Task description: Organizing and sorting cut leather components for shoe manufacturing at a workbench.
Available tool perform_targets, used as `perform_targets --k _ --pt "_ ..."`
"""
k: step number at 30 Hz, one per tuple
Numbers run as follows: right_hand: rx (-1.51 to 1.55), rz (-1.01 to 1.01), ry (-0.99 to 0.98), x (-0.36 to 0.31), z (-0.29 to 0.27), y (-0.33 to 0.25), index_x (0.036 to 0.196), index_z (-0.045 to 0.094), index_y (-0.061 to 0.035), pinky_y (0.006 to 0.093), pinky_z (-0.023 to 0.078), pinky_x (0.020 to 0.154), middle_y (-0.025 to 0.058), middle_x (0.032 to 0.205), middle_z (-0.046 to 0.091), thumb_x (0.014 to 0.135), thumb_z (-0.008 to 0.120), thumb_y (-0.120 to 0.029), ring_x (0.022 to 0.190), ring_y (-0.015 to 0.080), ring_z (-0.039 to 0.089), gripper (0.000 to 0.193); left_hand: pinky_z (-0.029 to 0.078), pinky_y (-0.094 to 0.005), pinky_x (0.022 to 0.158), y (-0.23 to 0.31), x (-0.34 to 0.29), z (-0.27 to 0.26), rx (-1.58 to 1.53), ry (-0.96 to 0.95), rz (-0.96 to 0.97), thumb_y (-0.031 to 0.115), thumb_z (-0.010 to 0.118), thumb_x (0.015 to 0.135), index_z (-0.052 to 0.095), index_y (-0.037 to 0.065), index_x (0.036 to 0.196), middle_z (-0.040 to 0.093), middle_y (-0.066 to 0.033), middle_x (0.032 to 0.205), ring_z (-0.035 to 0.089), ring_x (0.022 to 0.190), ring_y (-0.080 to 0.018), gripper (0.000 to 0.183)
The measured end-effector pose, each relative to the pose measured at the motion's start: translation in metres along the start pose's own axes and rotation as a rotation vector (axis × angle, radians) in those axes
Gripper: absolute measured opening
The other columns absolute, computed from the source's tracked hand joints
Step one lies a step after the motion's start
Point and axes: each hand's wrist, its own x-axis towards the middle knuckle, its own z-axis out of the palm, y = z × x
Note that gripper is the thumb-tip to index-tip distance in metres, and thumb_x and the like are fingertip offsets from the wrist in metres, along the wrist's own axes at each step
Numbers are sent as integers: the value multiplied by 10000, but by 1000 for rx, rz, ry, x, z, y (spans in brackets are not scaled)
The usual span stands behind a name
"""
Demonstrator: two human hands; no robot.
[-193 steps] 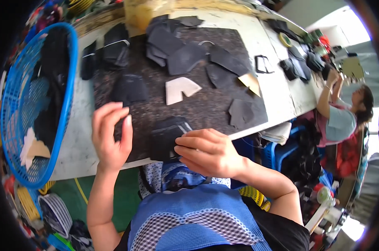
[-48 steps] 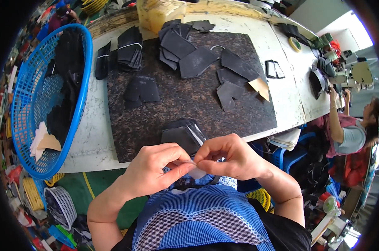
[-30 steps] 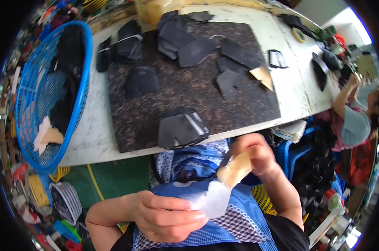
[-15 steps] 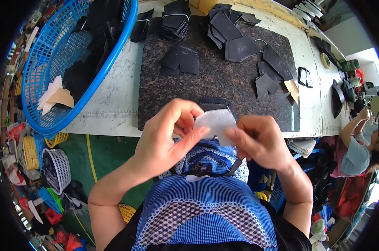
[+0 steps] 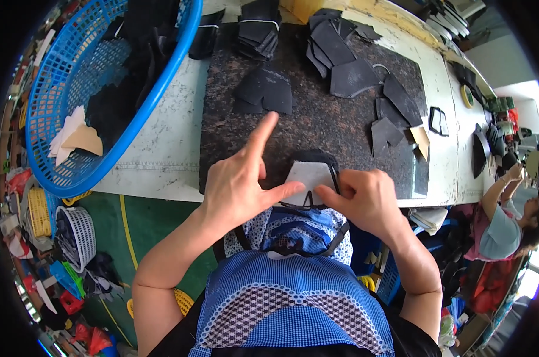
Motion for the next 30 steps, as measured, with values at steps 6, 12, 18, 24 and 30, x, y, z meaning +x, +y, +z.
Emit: perform_targets --k 6,12,18,24,30 --pt "448 -131 241 75 -27 -6 788 666 -39 322 451 524 79 646 570 891 804 -231 553 197 550 257 546 -318 611 -47 10 -19 72 345 144 181 818 885 664 35 1083 649 -48 786 663 676 -210 291" --pt "-63 -666 340 162 34 2 939 724 -32 390 575 781 105 938 675 761 787 -86 861 335 665 197 542 -420 956 -69 26 -8 294 220 238 187 786 877 664 10 1059 633 -115 1167 631 1111 -317 282" --pt "578 -37 348 153 -11 7 984 775 0 310 565 752 117 916 740 836 762 -134 795 220 716 200 536 -435 953 -69 33 -7 294 196 190 144 792 871 664 29 1098 650 -109 1175 637 1120 -336 285" --pt "-370 -830 728 -1 -10 21 1049 754 -20 318 582 742 80 1017 729 798 784 -65 891 235 710 256 538 -410 977 -63 21 -9 59 425 233 71 779 859 653 24 1114 708 -103 1134 676 1080 -310 288" --pt "185 -474 542 -30 -18 42 1000 749 -23 360 561 790 93 1021 755 760 804 -73 902 235 703 251 502 -453 1038 12 -4 -1 -6 64 706 382 781 911 672 116 1177 688 -88 1230 629 1189 -285 392"
